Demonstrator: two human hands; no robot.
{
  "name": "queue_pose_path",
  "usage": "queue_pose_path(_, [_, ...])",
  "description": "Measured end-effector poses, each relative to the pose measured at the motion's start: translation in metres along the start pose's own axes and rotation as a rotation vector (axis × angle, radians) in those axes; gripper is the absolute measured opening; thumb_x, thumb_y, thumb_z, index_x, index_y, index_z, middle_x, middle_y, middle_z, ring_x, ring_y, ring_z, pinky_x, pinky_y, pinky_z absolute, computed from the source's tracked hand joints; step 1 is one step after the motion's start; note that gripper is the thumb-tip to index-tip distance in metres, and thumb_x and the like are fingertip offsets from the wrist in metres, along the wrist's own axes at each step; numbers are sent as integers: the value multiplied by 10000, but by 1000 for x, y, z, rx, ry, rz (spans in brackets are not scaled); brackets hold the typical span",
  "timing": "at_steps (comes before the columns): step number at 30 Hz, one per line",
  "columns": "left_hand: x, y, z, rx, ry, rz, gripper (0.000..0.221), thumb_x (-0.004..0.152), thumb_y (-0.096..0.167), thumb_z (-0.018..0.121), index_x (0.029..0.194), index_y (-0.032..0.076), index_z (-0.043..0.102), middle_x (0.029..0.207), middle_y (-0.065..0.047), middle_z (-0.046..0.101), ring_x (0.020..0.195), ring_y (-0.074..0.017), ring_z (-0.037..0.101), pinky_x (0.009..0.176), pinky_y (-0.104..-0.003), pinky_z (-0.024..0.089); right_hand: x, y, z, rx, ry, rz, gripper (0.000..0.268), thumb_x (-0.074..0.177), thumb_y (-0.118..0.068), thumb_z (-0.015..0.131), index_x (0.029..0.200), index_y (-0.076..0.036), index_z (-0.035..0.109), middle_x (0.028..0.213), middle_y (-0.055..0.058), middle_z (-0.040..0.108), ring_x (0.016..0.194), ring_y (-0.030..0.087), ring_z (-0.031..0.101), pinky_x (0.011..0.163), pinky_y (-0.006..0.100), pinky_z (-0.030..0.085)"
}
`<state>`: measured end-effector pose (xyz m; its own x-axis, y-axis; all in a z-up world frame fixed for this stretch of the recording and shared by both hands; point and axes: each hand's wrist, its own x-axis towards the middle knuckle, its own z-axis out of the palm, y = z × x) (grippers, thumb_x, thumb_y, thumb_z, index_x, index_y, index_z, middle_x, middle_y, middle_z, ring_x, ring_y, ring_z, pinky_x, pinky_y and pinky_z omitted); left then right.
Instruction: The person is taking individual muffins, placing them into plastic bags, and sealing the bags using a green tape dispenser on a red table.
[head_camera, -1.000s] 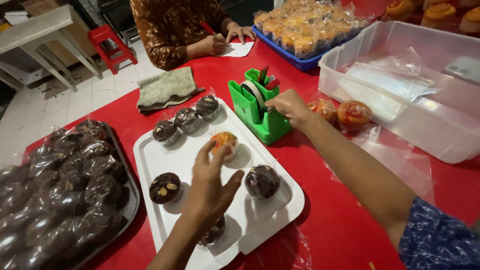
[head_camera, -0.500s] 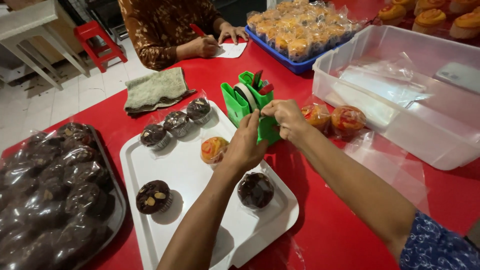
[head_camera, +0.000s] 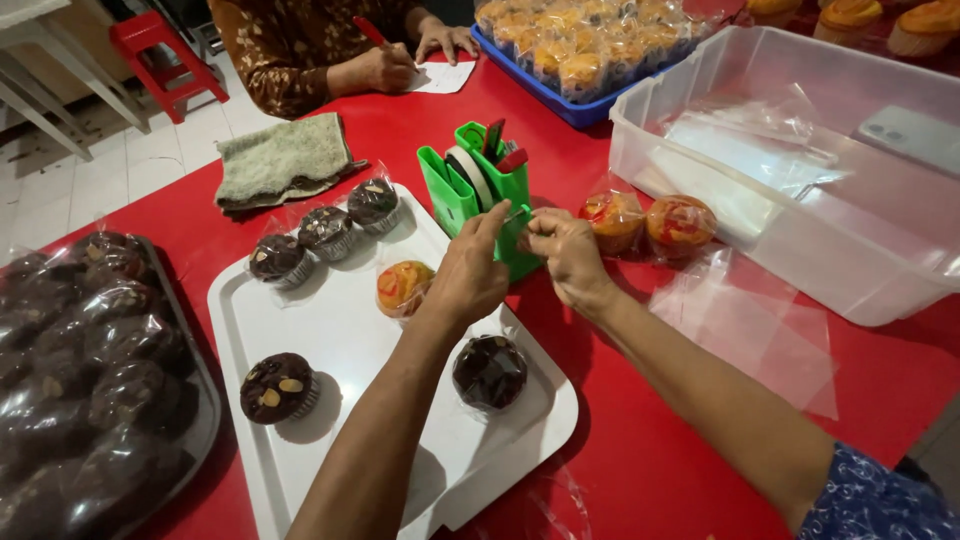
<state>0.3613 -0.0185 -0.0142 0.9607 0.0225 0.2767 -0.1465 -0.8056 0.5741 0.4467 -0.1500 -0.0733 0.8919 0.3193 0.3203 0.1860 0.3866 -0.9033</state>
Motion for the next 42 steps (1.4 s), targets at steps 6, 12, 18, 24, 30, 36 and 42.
queue_pose_path(6, [2,-12,12,57,14,21,799,759,-26,508,1543,105,423,1385,-251,522,1198,-515,611,967,-582,545,3,8,-8,-141,-59,-9,84,916,-15,655,844,12,690,1216,97,460,1230,171,411,1071,354,395])
queue_pose_path(12, [1,-13,14,111,18,-2,802,760,-41,477,1541,134,433,1396,-237,525,1182,-489,634,930,-555,568,11,21,-4,-208,15,-66,154,930,-31,663,781,-6,639,1209,122,534,1189,184,489,1001,342,412])
queue_pose_path(18, [0,2,10,100,-38,-44,726,827,28,436,1543,134,376,1381,-285,499,1170,-546,609,965,-590,541,49,81,-26,-597,-13,-278,161,858,32,665,711,-33,656,983,126,638,1004,277,643,849,379,517])
queue_pose_path(24, [10,-22,25,49,-72,-64,768,857,85,557,1580,152,307,1389,-315,486,1253,-559,569,1058,-587,519,64,126,-45,-526,-109,-354,176,636,-25,813,654,-146,687,706,-53,675,739,106,633,703,304,500])
queue_pose_path(30, [-125,93,-101,129,93,-148,791,876,214,635,1570,37,298,1360,-326,486,1138,-549,617,886,-640,535,11,-21,-38,-399,-32,-130,183,985,-186,731,985,-4,708,1044,162,689,835,216,687,680,331,632])
queue_pose_path(36, [-224,95,-77,406,-63,-738,1292,715,688,869,1634,185,114,1548,-267,289,1266,-524,472,874,-638,540,-75,-146,13,-321,-106,49,159,917,-133,693,1027,-73,597,960,86,639,799,156,628,682,278,604])
queue_pose_path(42, [-259,64,-54,-38,437,-318,1103,700,124,785,1592,-2,149,1659,-233,286,1518,-348,331,1189,-413,330,-142,-158,36,-54,-390,49,359,822,18,716,1134,-52,551,1056,130,661,1028,204,664,831,302,595])
